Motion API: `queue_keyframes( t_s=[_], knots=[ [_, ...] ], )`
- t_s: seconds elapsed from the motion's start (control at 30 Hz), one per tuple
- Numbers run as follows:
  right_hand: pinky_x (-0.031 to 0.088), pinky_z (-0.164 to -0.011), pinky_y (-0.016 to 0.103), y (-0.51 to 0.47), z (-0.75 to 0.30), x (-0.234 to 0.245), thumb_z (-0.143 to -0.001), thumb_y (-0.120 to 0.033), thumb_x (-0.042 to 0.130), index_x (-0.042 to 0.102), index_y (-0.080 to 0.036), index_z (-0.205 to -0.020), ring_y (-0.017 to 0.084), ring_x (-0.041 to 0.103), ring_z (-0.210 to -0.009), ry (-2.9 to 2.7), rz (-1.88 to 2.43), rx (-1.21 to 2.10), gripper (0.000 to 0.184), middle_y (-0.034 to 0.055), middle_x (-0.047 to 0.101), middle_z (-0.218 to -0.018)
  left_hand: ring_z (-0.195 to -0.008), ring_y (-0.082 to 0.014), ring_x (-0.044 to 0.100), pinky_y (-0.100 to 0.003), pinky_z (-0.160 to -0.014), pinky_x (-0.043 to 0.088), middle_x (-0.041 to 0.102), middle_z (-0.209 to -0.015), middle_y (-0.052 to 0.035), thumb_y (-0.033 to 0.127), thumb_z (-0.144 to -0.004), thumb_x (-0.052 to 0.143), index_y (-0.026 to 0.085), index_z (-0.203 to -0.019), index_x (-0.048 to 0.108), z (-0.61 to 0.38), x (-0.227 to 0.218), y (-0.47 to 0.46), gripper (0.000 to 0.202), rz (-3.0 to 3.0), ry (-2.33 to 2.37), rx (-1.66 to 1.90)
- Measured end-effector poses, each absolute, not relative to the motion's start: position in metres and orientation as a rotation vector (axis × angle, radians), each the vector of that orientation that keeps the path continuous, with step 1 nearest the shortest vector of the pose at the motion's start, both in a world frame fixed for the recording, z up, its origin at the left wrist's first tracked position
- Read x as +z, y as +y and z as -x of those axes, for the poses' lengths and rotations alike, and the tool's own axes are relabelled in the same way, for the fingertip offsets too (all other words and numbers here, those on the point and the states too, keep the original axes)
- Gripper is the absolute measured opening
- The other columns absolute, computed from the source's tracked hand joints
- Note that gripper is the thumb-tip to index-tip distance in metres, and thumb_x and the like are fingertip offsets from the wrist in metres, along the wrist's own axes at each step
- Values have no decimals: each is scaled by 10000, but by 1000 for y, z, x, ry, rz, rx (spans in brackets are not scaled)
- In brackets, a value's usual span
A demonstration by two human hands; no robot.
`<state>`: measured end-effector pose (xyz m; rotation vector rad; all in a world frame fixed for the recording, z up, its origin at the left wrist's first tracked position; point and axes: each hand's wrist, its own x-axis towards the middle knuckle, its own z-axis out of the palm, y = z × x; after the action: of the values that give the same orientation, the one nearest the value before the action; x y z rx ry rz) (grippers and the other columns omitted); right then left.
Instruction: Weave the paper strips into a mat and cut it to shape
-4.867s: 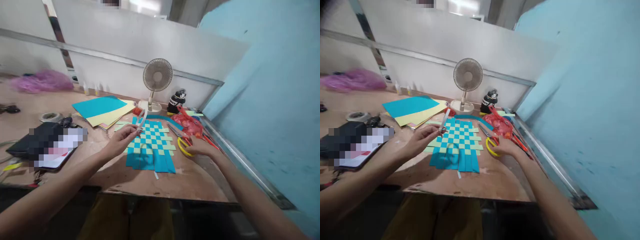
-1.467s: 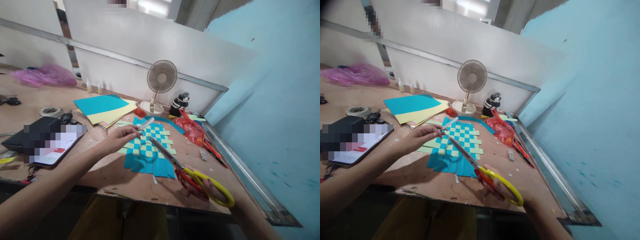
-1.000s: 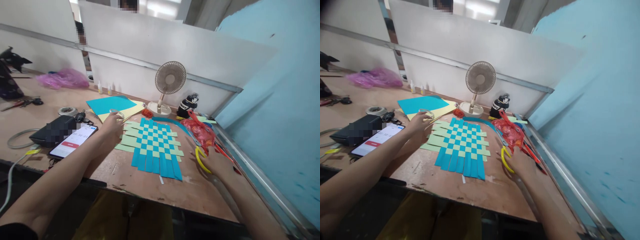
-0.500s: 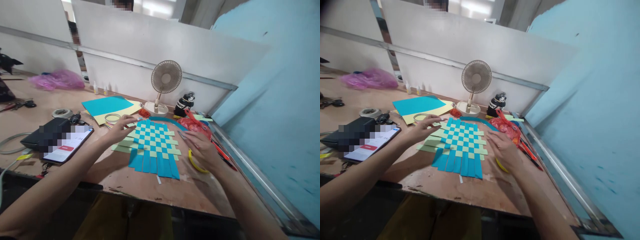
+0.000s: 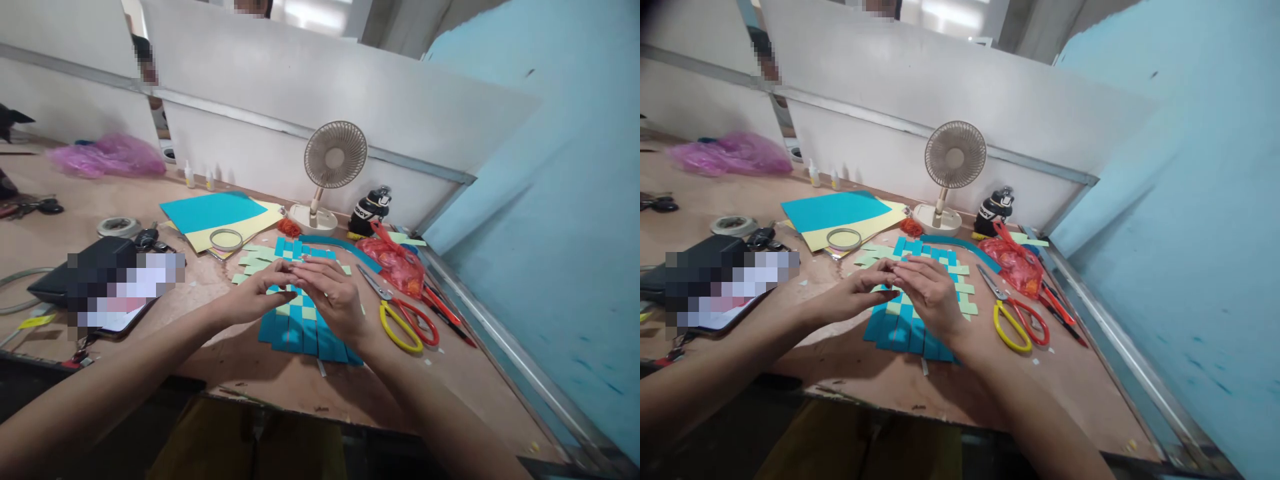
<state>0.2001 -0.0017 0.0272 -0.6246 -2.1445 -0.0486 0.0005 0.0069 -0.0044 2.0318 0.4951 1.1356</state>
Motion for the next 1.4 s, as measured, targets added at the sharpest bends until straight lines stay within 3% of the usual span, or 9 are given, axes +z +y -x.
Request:
queue_keyframes(
  t_s=[0.1, 0.47, 0.6, 0.73, 1.0, 1.2, 1.4],
  knots=[
    [543, -1009, 440, -7, -200, 24, -947, -188, 628, 741, -268, -1137, 224, 635, -1193, -2085, 620, 107, 235, 45, 760, -1156, -1120, -222, 555, -407, -1014, 469, 576, -1077, -69, 287, -965, 598, 260, -1076, 747, -1, 0, 3, 188, -2016, 471, 1128],
    [484, -1091, 481, -7, -199, 20, -935, -313, 661, 732, -352, -1181, 234, 603, -1257, -1989, 653, 412, 259, 17, 719, -1254, -1001, -188, 570, -351, -927, 483, 586, -996, -49, 291, -967, 612, 258, -1059, 753, -4, 5, 0, 172, -2084, 425, 1223],
    [500, -1065, 449, -5, -202, 19, -944, -302, 646, 687, -345, -1262, 225, 619, -1229, -2015, 614, 382, 323, 24, 717, -1259, -1050, -204, 594, -362, -932, 497, 615, -1057, -72, 291, -948, 637, 226, -1089, 722, -5, 1, 2, 177, -2119, 449, 1284],
    [527, -1020, 436, -5, -205, 21, -926, -323, 670, 651, -307, -1315, 235, 649, -1170, -2045, 665, 278, 390, 54, 717, -1252, -965, -184, 611, -343, -861, 521, 628, -1009, -70, 248, -949, 621, 202, -1096, 654, -5, -2, 2, 158, -2133, 545, 1345],
    [578, -918, 399, -9, -202, 20, -987, -268, 562, 736, -277, -1154, 210, 697, -1046, -2036, 715, 202, 241, 56, 761, -1125, -957, -197, 614, -361, -862, 529, 632, -994, -69, 226, -933, 602, 195, -1055, 638, -7, 0, -3, 131, -2246, 560, 1309],
    [564, -924, 387, -3, -202, 8, -980, -215, 563, 733, -244, -1142, 211, 688, -1041, -2026, 635, 18, 236, 70, 766, -1093, -960, -193, 632, -345, -863, 549, 626, -1021, -67, 276, -931, 618, 196, -1094, 687, -6, -6, -1, 193, -2122, 527, 1178],
    [579, -841, 358, 6, -208, 6, -1001, -267, 530, 706, -251, -1194, 201, 699, -955, -2071, 663, 14, 262, 67, 770, -1039, -879, -158, 656, -308, -806, 561, 642, -967, -64, 263, -954, 569, 180, -1096, 666, -12, -9, 0, 191, -2119, 577, 1275]
  ],
)
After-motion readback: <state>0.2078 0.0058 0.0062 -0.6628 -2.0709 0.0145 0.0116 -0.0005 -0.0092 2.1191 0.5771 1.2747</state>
